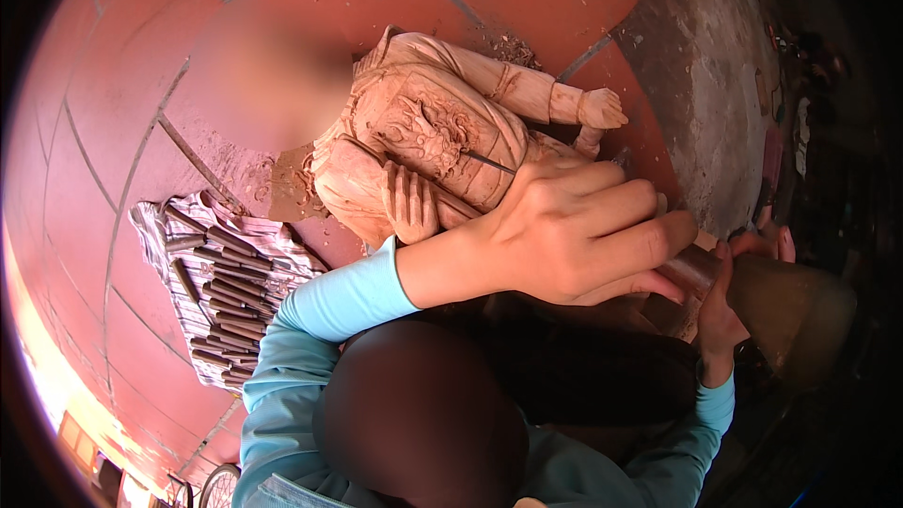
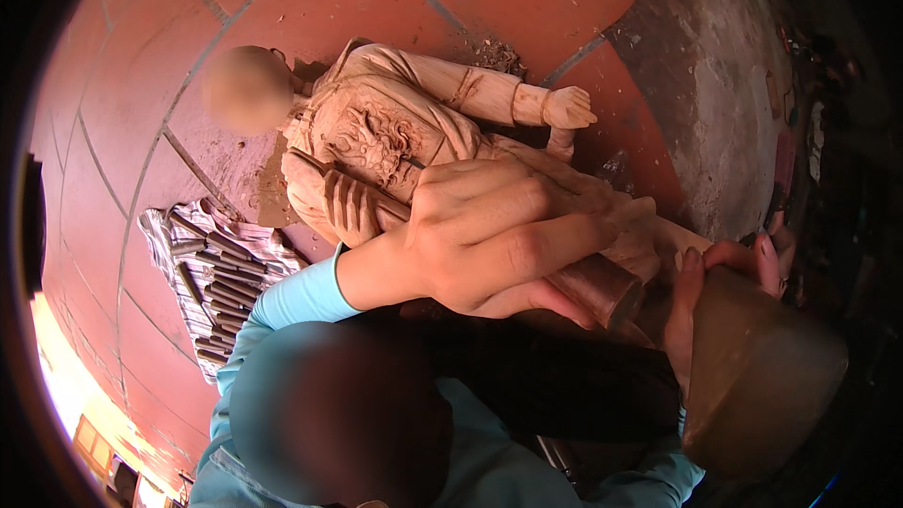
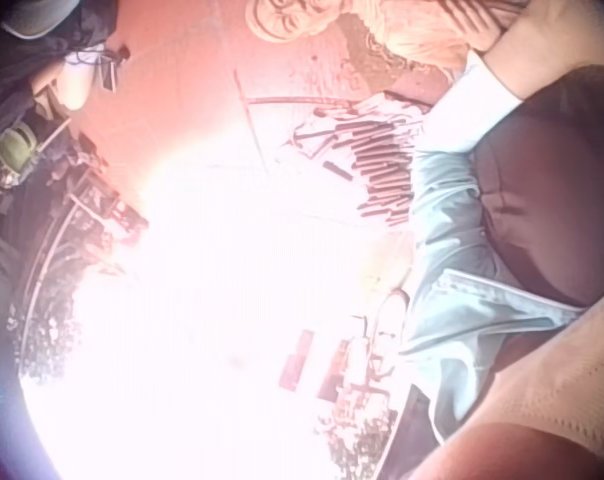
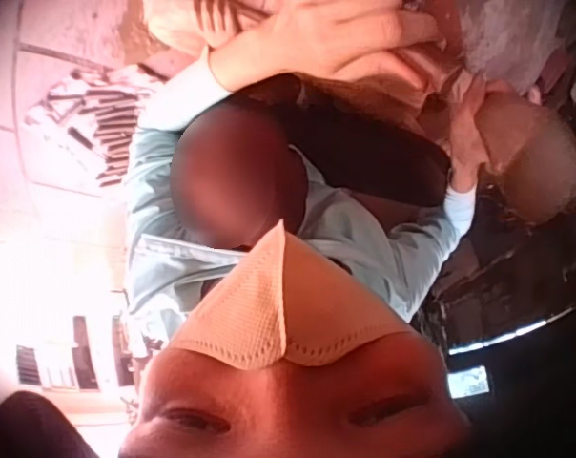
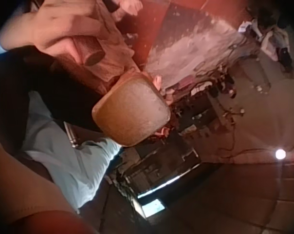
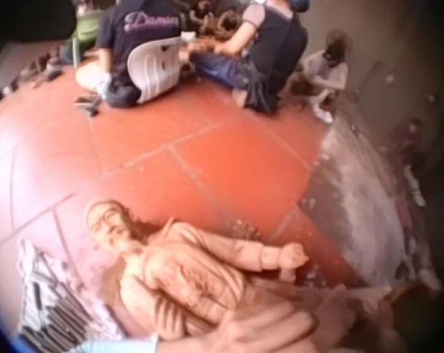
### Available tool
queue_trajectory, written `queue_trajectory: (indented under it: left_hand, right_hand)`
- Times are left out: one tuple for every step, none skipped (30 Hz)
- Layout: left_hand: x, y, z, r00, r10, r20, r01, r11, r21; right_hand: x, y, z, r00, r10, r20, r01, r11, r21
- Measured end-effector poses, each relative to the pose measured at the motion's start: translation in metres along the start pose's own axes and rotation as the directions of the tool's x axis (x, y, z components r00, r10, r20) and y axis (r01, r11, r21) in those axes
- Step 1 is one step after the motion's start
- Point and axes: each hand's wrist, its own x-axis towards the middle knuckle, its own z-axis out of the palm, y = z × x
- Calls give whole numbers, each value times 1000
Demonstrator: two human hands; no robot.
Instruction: The person is carving a wooden sculpture of a standing figure using a chisel and a mallet. They repeatedly strike the chisel with the mallet to shape the wood, focusing on the torso and legs of the figure. The person occasionally switches tools from a set laid out on a cloth nearby.
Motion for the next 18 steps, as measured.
queue_trajectory:
  left_hand:
    - [3,0,-2,999,-33,-24,33,999,-13]
    - [6,0,-4,997,-66,-48,65,998,-28]
    - [8,-1,-7,994,-87,-66,85,996,-42]
    - [8,-2,-8,993,-87,-82,84,996,-42]
    - [8,-2,-8,991,-89,-98,86,995,-44]
    - [8,-3,-10,989,-92,-119,88,995,-44]
    - [7,-2,-12,989,-94,-117,90,995,-38]
    - [6,-2,-13,990,-82,-115,78,996,-35]
    - [4,-2,-13,992,-72,-106,69,997,-35]
    - [2,-3,-11,994,-50,-99,46,998,-37]
    - [2,-4,-11,995,-37,-88,33,999,-40]
    - [0,-5,-11,997,-28,-77,25,999,-41]
    - [0,-5,-12,998,-29,-64,27,999,-42]
    - [1,-7,-14,996,27,-83,-30,999,-27]
    - [2,-9,-17,991,84,-103,-85,996,-9]
    - [4,-12,-21,968,197,-152,-195,980,30]
    - [6,-16,-25,931,309,-196,-300,951,75]
    - [5,-12,-24,923,352,-155,-343,936,81]
  right_hand:
    - [0,-1,1,999,20,-31,-19,1000,21]
    - [1,-1,1,997,40,-63,-38,998,43]
    - [1,-3,3,992,62,-114,-57,997,44]
    - [0,-1,3,982,154,-112,-146,987,75]
    - [-1,1,2,964,244,-106,-233,967,104]
    - [-2,10,-3,920,390,-38,-381,912,150]
    - [-2,24,-9,853,521,30,-517,835,188]
    - [-2,37,-16,765,636,103,-641,736,215]
    - [2,39,-17,653,734,185,-755,614,229]
    - [-2,34,-11,852,515,100,-524,825,212]
    - [-4,25,-5,977,211,-11,-208,969,132]
    - [-3,14,2,991,-84,-105,87,996,19]
    - [-3,12,1,995,-67,-72,66,998,-17]
    - [-3,11,-1,998,-48,-41,46,998,-54]
    - [-4,11,-2,999,-41,-30,39,997,-66]
    - [-5,11,-4,999,-30,-22,28,996,-80]
    - [-6,14,-4,999,-30,-31,28,997,-68]
    - [-6,13,-4,999,-19,-34,14,992,-127]
